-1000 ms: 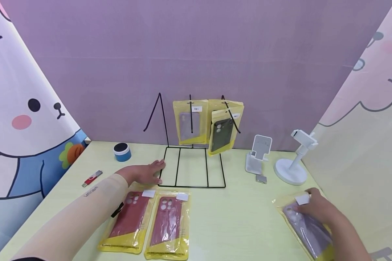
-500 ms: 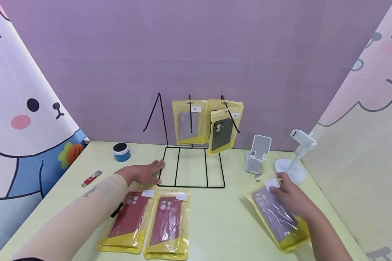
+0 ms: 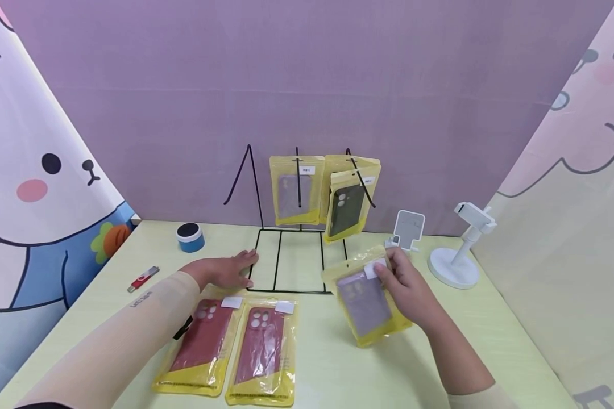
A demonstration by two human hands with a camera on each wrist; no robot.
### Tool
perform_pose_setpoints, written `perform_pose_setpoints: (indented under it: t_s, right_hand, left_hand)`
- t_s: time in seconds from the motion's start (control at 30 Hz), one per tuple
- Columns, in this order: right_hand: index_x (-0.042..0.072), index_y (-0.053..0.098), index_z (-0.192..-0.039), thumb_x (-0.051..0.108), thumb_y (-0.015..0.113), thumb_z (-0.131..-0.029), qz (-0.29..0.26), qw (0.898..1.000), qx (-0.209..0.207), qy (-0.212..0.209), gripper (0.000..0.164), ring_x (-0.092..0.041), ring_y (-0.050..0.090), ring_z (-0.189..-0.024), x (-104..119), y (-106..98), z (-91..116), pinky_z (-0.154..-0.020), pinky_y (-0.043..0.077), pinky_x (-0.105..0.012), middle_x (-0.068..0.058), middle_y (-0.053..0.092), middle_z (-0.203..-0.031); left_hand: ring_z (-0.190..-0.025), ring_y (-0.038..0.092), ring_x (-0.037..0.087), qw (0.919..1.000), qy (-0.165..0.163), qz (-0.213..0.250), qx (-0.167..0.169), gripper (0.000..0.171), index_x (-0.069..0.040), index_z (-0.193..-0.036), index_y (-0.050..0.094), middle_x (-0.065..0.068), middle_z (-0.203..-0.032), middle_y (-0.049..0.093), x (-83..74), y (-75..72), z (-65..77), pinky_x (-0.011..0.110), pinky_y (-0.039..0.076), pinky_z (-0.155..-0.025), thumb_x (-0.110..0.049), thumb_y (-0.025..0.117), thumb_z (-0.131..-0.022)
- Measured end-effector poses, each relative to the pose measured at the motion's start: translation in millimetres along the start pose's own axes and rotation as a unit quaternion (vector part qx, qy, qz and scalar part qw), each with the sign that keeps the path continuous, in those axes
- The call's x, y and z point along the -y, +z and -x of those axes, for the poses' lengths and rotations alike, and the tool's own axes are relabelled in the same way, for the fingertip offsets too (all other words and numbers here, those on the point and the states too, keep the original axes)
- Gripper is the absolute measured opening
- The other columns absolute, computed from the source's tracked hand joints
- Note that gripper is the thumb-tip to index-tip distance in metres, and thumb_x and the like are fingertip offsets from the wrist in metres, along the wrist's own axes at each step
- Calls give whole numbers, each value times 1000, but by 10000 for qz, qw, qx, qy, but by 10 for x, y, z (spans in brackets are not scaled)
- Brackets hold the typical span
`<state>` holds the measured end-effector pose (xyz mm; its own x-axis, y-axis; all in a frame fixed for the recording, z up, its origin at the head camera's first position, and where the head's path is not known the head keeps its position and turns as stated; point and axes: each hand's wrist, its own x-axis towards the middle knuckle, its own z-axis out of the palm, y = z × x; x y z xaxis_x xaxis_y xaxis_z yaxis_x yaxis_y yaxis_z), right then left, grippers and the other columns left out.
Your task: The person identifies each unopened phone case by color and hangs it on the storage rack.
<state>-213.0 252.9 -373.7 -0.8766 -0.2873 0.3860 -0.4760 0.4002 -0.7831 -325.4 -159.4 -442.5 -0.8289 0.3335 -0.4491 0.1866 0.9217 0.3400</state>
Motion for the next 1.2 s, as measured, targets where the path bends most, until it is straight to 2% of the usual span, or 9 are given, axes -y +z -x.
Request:
perform_pose_setpoints:
  t_s: [0.2,0.43,0.73,1.0,1.2]
  right_hand:
    - [-5,45,-113,3,47,-102,-641,9973,-175,-304,14,-5,61,-82,185,191,-207,-70,52,-21,7,64,-94]
    - [-7,47,-112,1,51,-100,-1082,9920,-255,-603,15,-8,64,-81,400,350,-418,-72,54,-22,4,68,-93]
    - [-4,49,-109,6,57,-98,-1769,9816,-591,-419,17,-12,60,-81,583,477,-607,-70,52,-23,-1,65,-92]
    - [1,57,-104,15,63,-96,-1489,9817,-1156,-258,18,-10,59,-73,680,551,-762,-65,50,-21,2,66,-83]
    - [4,57,-108,16,62,-97,-1590,9793,-1149,-508,17,-9,60,-77,695,550,-856,-65,50,-20,1,66,-88]
  left_hand:
    - [-154,-1,28,10000,-11,28,17,86,-29,-159,11,2,-167,0,8,-3,5,60,19,-118,-51,61,-93]
    - [-153,-1,28,10000,17,34,34,86,-30,-159,10,2,-167,0,9,-3,12,60,19,-118,-51,61,-93]
    - [-153,1,29,10000,72,24,18,86,-29,-159,11,2,-167,1,24,14,-7,59,19,-119,-51,61,-93]
    - [-153,0,28,9995,245,-192,38,85,-24,-159,11,4,-167,1,36,7,-13,56,17,-120,-48,60,-94]
    - [-154,0,27,9998,146,-162,24,85,-28,-159,10,1,-167,1,24,-2,-6,57,18,-120,-50,60,-94]
